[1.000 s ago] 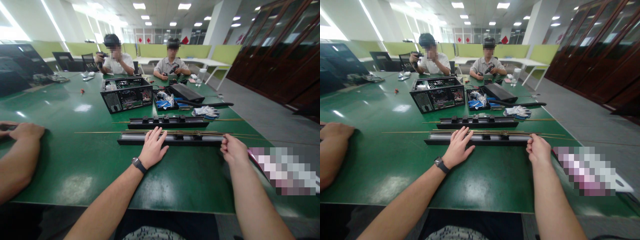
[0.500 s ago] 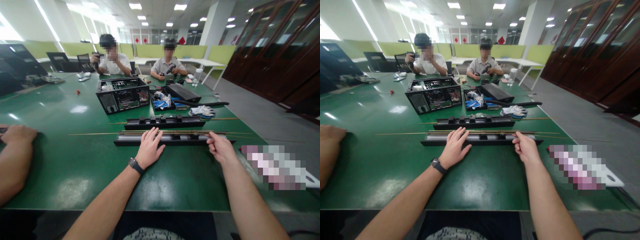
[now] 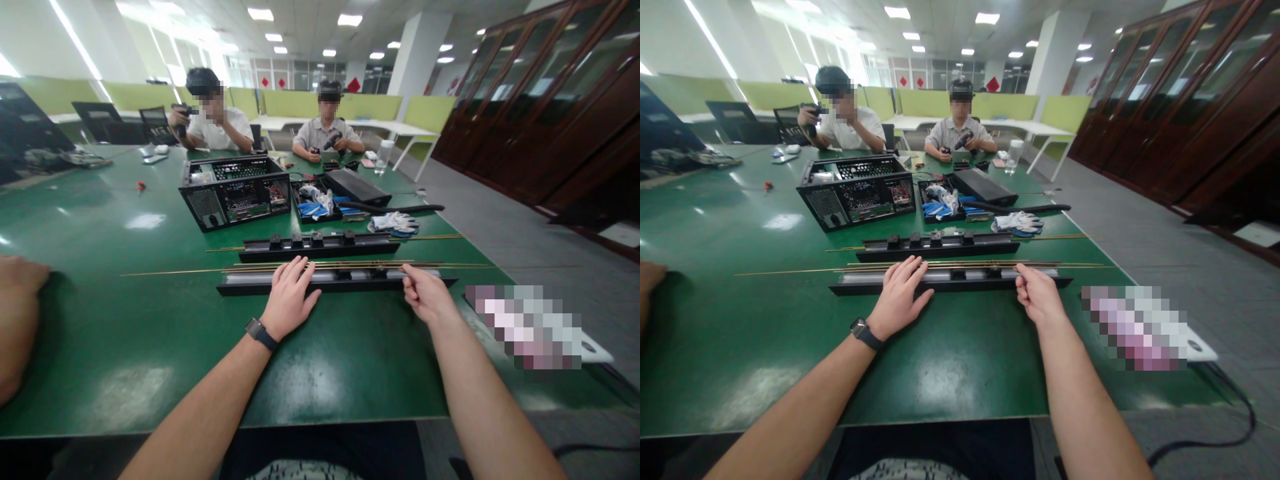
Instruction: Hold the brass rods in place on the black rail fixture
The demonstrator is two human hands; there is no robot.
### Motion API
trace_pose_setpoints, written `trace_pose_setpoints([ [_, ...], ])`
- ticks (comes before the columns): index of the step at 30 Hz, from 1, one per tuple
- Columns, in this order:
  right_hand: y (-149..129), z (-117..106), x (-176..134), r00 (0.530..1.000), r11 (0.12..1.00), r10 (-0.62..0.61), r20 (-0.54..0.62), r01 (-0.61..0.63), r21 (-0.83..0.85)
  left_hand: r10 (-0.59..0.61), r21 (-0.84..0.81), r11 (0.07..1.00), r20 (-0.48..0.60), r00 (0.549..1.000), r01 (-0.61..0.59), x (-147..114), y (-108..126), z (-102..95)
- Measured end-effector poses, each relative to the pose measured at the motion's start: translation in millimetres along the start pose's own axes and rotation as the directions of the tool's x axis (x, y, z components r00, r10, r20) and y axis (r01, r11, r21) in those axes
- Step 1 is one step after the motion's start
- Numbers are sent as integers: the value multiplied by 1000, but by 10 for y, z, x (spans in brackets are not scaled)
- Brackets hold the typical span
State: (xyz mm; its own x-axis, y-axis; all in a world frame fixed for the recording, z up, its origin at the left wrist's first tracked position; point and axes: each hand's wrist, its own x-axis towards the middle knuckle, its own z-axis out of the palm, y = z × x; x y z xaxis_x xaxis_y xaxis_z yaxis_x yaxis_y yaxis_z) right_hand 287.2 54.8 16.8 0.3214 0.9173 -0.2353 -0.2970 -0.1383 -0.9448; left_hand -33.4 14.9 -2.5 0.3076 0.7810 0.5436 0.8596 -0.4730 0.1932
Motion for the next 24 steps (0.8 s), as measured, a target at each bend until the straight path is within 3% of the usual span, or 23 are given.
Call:
trace_pose_setpoints([
  [3, 2, 6, 4, 1000, 1000, 4, 3, -4, -12, 2, -4, 1000, -7, 1000, -2, 1, -4, 5],
  [7, -14, -24, 55, 984, 998, -47, -172, 52, 27, 0, 4, 1000, 0, 1000, 0, 4, -5, 6],
  [9, -20, -41, 71, 977, 997, -57, -206, 66, 34, 0, 4, 1000, 2, 1000, 0, 7, -4, 3],
  [18, 37, -22, 33, 999, 999, -35, 13, 35, -13, 7, 0, 1000, -6, 1000, -7, 5, -8, 5],
  [20, 42, -24, 43, 999, 999, -35, -4, 35, -18, 9, -4, 1000, -8, 1000, -9, 6, -13, 5],
  [24, 31, -38, 74, 986, 996, -86, -145, 87, 2, 8, -5, 1000, -14, 1000, -8, 5, -20, 6],
])
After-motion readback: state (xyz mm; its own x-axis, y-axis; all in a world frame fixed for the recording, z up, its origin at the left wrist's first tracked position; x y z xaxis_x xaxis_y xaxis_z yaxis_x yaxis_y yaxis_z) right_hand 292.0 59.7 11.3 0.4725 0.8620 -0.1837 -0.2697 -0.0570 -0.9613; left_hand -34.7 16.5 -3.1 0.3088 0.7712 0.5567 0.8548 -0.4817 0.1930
